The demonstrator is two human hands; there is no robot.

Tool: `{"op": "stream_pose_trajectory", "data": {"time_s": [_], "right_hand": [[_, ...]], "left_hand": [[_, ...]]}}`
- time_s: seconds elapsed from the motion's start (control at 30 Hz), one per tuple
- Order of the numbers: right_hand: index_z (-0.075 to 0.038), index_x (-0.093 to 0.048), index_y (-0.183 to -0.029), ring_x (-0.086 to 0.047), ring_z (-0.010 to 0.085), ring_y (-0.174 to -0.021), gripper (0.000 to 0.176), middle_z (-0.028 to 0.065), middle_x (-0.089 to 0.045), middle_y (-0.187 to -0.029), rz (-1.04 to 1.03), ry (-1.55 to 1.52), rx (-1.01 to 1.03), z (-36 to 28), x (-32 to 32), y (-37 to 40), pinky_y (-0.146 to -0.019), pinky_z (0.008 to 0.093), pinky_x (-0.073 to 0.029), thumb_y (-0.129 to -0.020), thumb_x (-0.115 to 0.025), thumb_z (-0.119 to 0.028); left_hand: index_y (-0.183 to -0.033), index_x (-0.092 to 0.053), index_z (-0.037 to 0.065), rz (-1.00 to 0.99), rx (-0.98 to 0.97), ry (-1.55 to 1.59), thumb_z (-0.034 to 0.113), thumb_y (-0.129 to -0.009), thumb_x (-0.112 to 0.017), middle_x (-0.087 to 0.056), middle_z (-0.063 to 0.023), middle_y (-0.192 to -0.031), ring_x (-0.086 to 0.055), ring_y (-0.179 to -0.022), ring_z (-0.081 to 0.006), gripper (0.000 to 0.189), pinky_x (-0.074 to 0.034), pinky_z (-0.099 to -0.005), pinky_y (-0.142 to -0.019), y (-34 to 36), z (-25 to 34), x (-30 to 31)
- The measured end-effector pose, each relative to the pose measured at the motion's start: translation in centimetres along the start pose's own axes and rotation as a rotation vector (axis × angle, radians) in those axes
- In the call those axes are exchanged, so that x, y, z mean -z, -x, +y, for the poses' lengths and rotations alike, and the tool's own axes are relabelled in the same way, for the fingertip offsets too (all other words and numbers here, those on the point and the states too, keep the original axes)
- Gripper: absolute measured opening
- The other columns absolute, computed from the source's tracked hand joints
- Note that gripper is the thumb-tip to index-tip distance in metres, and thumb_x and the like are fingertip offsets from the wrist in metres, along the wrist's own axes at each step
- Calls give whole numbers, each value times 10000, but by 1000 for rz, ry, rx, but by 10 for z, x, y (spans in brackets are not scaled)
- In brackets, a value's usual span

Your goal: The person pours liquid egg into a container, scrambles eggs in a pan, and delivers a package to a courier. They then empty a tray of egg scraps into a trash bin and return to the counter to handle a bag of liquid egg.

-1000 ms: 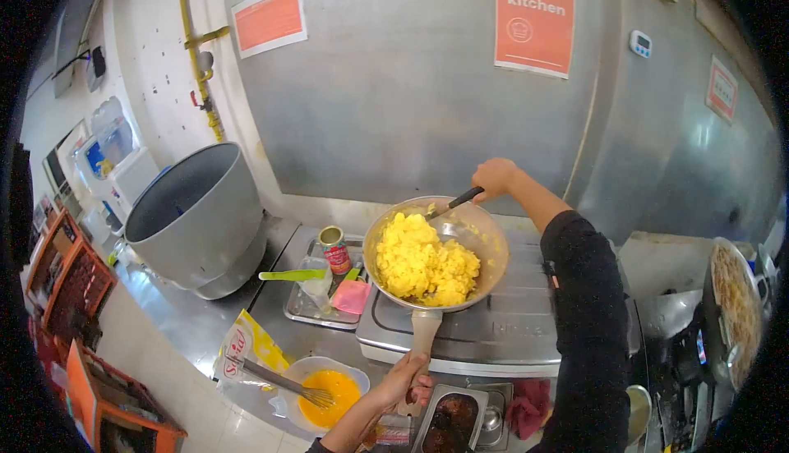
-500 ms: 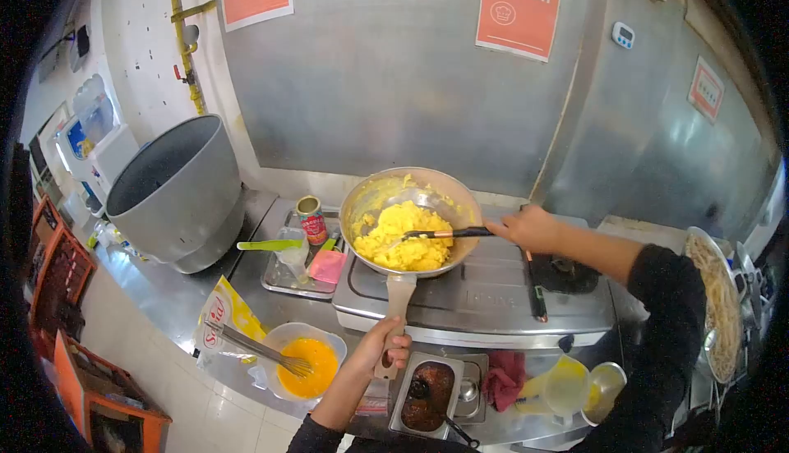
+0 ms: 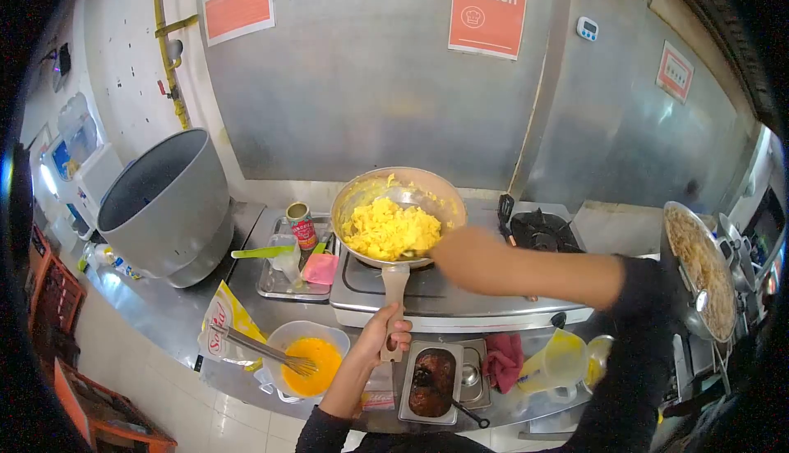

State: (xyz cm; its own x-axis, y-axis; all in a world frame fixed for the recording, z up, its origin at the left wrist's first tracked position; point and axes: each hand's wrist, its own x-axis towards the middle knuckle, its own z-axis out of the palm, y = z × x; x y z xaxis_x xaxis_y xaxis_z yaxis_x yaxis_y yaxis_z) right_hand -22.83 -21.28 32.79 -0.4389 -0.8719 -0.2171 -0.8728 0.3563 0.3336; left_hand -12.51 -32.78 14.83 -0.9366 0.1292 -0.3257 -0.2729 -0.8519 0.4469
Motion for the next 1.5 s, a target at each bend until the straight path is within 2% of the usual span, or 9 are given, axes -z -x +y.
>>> {"op": "stream_pose_trajectory", "data": {"time_s": [0.17, 0.23, 0.5, 0.7, 0.97, 1.13, 1.27, 1.33, 1.5], "right_hand": [[-1, -548, -640, -563, 260, -550, 93, 148, -559, -601, 432, -120, -1, 24, -70, -121, -464, 360, -440, -634, -489, -74], [-5, -583, -669, -557, 279, -576, 186, 156, -562, -618, 53, -166, -208, 65, -22, -134, -495, 366, -431, -616, -515, -170], [-34, -592, -728, -560, 299, -673, 168, 161, -569, -691, -118, 80, -151, 18, 32, -3, -607, 381, -447, -660, -463, -119], [1, -576, -655, -574, 257, -621, 127, 156, -572, -661, 368, -127, -200, 2, -65, -102, -529, 367, -449, -637, -484, -85], [-8, -594, -643, -561, 254, -609, 123, 153, -576, -700, -227, -124, -373, 67, 42, -79, -504, 341, -427, -632, -494, -79], [-18, -581, -678, -551, 301, -617, 147, 176, -560, -668, 332, -217, -258, 62, -53, -149, -534, 386, -432, -651, -516, -146], [-35, -556, -807, -551, 297, -599, 178, 170, -557, -690, 321, -195, -131, 64, -58, -137, -523, 389, -435, -682, -504, -150], [-66, -509, -925, -552, 278, -569, 240, 141, -544, -670, 334, 50, 147, 69, -53, -122, -500, 367, -438, -700, -474, -142], [-101, -479, -998, -552, 244, -539, 298, 99, -526, -620, 351, 245, 233, 63, -42, -50, -467, 335, -441, -703, -456, -132]], "left_hand": [[-826, -323, 160, 84, -54, -19, 321, -811, -381, -329, 42, -543, -288, -405, -61, 172, -305, -217, -398, 4, -3, -9], [-845, -310, 151, 47, -47, 7, 307, -814, -382, -337, 29, -556, -301, -408, -65, 174, -323, -229, -402, 3, -5, -3], [-871, -320, 132, 0, -44, -8, 302, -823, -362, -344, 16, -561, -318, -412, -71, 182, -343, -243, -405, 2, 0, -3], [-899, -350, 116, 49, -63, -48, 355, -810, -383, -331, 30, -563, -297, -413, -57, 257, -306, -220, -408, 0, -2, -3], [-905, -348, 123, 19, -69, -57, 346, -806, -393, -334, 30, -558, -307, -412, -58, 248, -324, -226, -409, 0, -2, 1], [-860, -327, 135, 46, -49, -129, 333, -809, -389, -332, 31, -557, -312, -417, -66, 214, -335, -231, -419, 3, 2, -5], [-846, -263, 140, 49, 8, -116, 299, -821, -368, -337, 16, -564, -323, -411, -73, 192, -366, -250, -412, 6, 8, -7], [-834, -289, 144, 54, 3, -132, 314, -811, -383, -330, 27, -558, -320, -413, -73, 196, -355, -243, -417, 5, 8, -7], [-826, -343, 150, 22, -39, -85, 330, -798, -404, -329, 42, -552, -322, -411, -66, 192, -336, -230, -401, 3, 4, -2]]}}
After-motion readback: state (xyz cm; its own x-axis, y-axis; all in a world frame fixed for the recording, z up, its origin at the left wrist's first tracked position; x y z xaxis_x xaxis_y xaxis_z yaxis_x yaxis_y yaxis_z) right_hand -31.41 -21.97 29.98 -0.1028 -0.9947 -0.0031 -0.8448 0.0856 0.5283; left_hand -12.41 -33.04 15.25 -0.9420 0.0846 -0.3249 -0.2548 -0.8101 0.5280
